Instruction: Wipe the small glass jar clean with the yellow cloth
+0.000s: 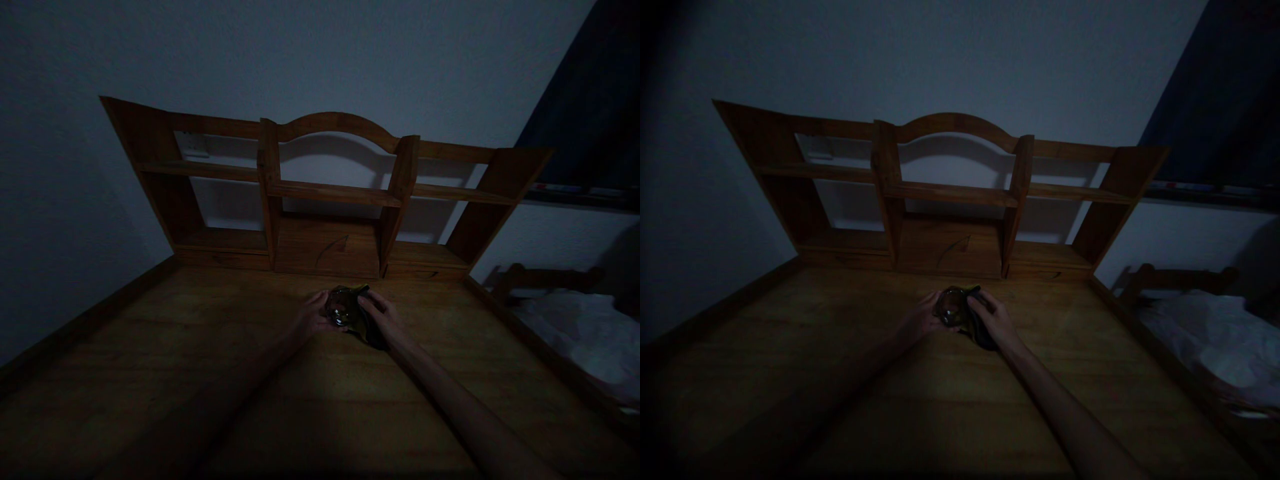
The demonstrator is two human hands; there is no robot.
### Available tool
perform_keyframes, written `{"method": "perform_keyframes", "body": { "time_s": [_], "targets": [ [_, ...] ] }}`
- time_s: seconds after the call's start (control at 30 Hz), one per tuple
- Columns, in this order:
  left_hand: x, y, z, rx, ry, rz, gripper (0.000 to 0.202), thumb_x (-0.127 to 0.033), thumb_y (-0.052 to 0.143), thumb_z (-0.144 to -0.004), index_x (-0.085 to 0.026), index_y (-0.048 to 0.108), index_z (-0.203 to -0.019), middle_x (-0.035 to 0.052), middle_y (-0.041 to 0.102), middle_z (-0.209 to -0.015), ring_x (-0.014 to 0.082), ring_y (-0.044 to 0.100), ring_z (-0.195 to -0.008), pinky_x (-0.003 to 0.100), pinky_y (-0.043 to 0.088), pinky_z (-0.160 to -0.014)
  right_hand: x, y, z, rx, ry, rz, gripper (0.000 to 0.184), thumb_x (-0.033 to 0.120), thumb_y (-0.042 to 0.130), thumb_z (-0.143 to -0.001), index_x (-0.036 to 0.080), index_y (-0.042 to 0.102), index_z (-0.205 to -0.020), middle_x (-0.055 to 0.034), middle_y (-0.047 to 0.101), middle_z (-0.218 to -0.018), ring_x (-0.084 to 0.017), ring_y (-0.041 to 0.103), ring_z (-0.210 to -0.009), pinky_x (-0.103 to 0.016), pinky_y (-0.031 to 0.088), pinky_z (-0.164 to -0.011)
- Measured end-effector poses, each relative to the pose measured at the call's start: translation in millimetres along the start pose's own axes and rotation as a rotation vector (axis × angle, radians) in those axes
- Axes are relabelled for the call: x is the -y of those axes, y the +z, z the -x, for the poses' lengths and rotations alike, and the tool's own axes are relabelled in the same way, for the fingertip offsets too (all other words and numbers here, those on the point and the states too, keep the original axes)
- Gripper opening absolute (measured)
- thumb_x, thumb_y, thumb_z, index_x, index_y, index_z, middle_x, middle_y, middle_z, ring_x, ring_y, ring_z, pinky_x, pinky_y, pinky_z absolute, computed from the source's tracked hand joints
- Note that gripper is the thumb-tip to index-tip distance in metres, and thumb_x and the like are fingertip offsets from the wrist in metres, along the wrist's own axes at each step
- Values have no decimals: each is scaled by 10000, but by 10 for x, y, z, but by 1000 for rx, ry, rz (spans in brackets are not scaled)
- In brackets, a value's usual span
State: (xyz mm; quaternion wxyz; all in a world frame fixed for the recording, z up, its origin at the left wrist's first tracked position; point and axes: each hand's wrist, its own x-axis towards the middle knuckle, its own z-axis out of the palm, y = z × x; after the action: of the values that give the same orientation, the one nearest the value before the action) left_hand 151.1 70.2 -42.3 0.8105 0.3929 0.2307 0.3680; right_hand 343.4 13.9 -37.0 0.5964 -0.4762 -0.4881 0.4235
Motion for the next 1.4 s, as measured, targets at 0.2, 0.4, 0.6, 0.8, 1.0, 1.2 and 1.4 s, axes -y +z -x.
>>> {"method": "perform_keyframes", "body": {
  "time_s": [0.2,0.4,0.6,0.8,1.0,1.2,1.4],
  "targets": [
    [-7,1,10,41,-25,-111,493,-476,601,-857,-152,563,-1226,184,640,-1178,306,701,-884,448,593,-743,57,-38,22,63,-147,249,309,451,628,-863,177,680,-994,-32,704,-948,-214,651,-872,-283,512,-747],
    [59,16,37,123,-79,-140,548,-419,631,-858,-167,480,-1321,162,659,-1159,311,719,-826,505,568,-803,-55,-52,11,80,-282,397,323,327,580,-881,190,613,-1171,-54,687,-1110,-237,635,-1035,-347,499,-910],
    [64,92,85,166,-101,-154,611,-348,665,-849,-209,407,-1385,163,618,-1237,303,705,-918,504,556,-849,-93,-59,33,38,-346,536,322,232,527,-888,249,609,-1198,-36,671,-1159,-229,625,-1076,-369,476,-962],
    [63,92,100,173,-121,-186,654,-373,677,-836,-208,351,-1378,174,643,-1158,309,724,-816,513,564,-806,-59,-73,64,-13,-341,574,268,273,556,-893,269,656,-1142,-22,714,-1071,-246,672,-977,-365,512,-882],
    [47,28,108,229,-170,-307,585,-489,623,-847,-206,452,-1329,211,630,-1208,300,728,-718,377,594,-616,7,-138,121,13,-359,670,268,335,563,-907,256,676,-1137,-47,739,-983,-271,703,-845,-355,534,-752],
    [0,28,97,238,-194,-323,531,-511,591,-861,-129,565,-1230,220,693,-1070,311,728,-785,381,589,-695,64,-155,156,87,-424,825,304,317,485,-960,265,642,-1215,-68,731,-971,-260,701,-824,-325,519,-712],
    [42,-25,43,208,-239,-347,611,-548,576,-854,-114,535,-1281,233,698,-1032,321,727,-747,404,597,-675,73,-123,175,209,-481,910,464,173,417,-950,270,480,-1399,-80,704,-1064,-229,692,-894,-313,534,-779]
  ]
}}
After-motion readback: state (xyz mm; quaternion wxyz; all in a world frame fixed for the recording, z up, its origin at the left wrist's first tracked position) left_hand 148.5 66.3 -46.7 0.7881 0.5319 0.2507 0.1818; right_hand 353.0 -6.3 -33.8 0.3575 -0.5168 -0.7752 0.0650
